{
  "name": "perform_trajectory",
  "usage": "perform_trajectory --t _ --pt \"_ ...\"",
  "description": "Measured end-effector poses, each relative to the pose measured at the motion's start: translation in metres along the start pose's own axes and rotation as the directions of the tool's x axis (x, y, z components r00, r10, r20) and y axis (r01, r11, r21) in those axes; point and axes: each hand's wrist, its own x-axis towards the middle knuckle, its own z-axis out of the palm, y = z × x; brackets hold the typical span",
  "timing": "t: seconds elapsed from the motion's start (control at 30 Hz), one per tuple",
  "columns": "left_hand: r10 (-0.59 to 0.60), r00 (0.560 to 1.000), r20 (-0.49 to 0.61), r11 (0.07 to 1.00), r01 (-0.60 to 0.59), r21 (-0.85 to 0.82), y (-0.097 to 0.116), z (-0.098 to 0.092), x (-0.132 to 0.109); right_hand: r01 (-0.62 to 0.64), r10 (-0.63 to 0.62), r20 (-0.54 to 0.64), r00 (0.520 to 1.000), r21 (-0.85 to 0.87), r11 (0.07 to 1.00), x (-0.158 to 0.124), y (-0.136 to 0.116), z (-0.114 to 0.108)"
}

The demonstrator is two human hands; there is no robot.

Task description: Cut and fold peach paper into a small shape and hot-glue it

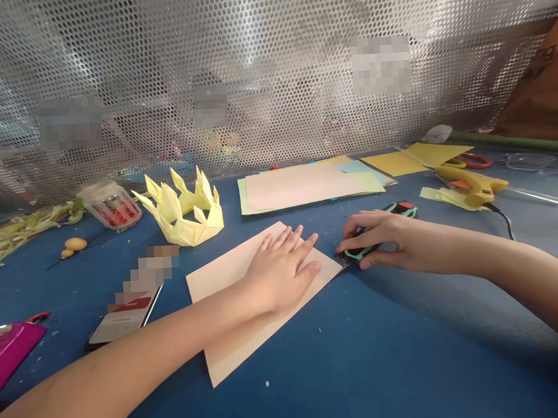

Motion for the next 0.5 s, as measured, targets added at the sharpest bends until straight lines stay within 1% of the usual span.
perform_trajectory --t 0.23,0.5 --pt "0.009 1.000 -0.006 1.000 -0.009 0.002 0.0000 0.0007 0.0001 0.016 -0.016 -0.013 1.000 -0.006 1.000 -0.0013 -0.0001 0.0015" --pt "0.031 0.998 -0.056 0.999 -0.033 -0.025 -0.0007 0.0010 0.0003 0.051 -0.053 -0.036 0.998 -0.055 0.997 0.0007 -0.0030 0.0044"
